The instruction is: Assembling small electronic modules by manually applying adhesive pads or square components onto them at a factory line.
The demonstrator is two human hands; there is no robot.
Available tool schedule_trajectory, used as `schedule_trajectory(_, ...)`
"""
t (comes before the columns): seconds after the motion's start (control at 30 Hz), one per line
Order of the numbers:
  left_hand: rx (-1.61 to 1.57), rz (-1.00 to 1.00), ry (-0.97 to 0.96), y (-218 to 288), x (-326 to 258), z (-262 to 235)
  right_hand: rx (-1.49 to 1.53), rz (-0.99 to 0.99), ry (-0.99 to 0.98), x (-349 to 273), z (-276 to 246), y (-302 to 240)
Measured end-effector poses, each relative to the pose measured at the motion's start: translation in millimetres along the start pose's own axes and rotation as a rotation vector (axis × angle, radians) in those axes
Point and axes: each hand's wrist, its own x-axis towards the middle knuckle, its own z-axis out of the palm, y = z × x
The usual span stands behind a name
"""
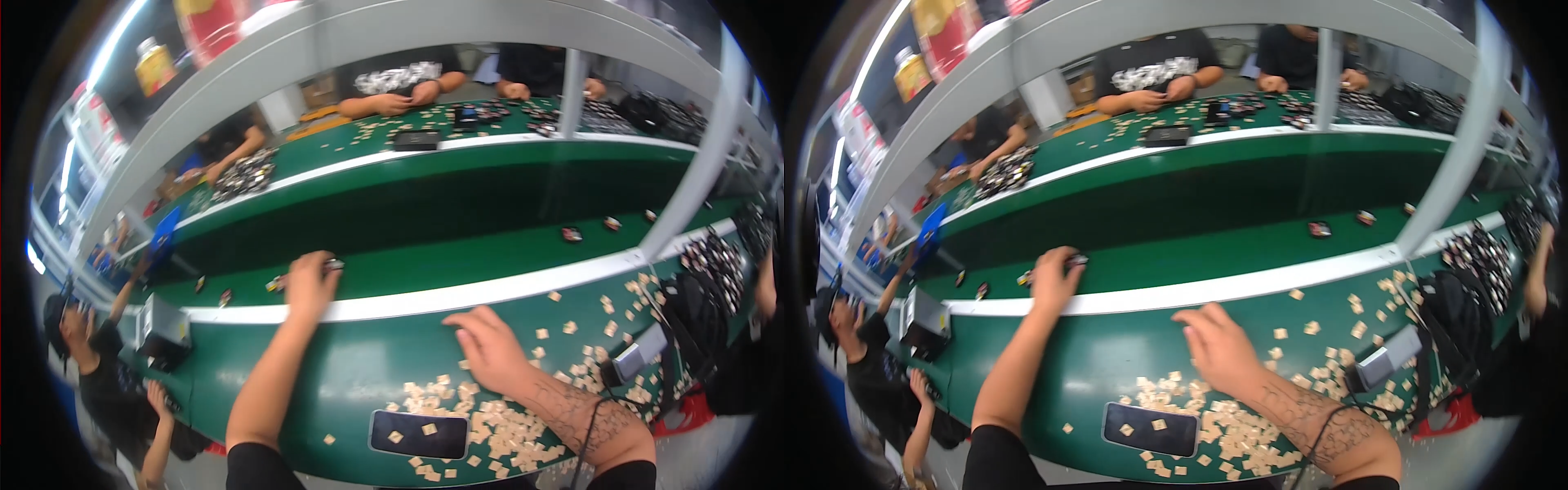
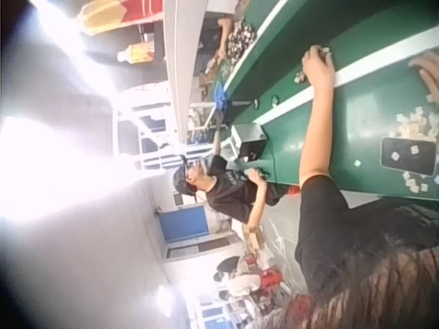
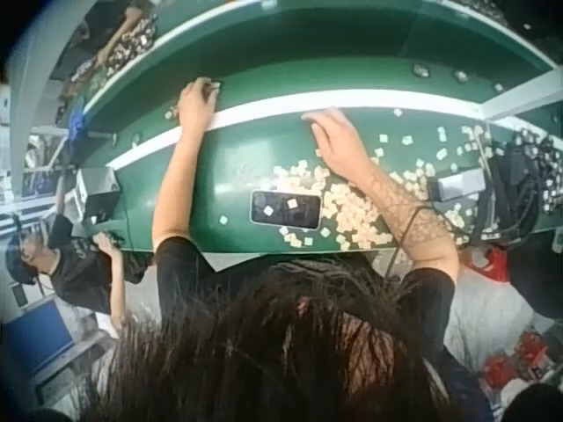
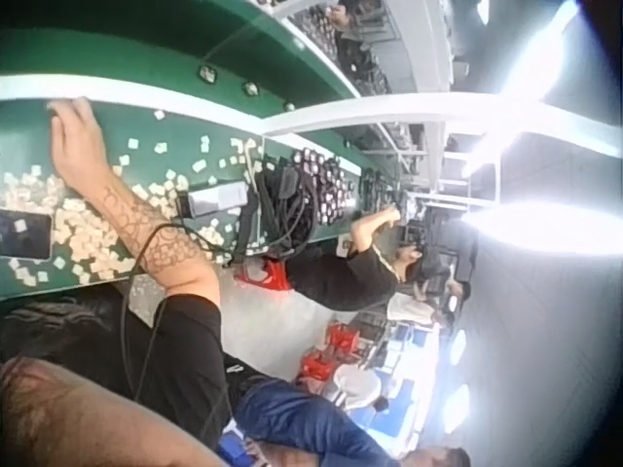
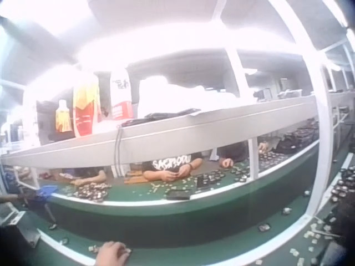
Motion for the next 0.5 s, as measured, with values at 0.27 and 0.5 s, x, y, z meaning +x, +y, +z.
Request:
schedule_trajectory(0.27,0.268,-0.288,-0.045,-106,-31,-23,0.039,0.047,0.010,-3,12,10)
schedule_trajectory(0.5,-0.148,-0.177,-0.136,-56,-26,-27,0.158,-0.016,0.069,-4,4,13)
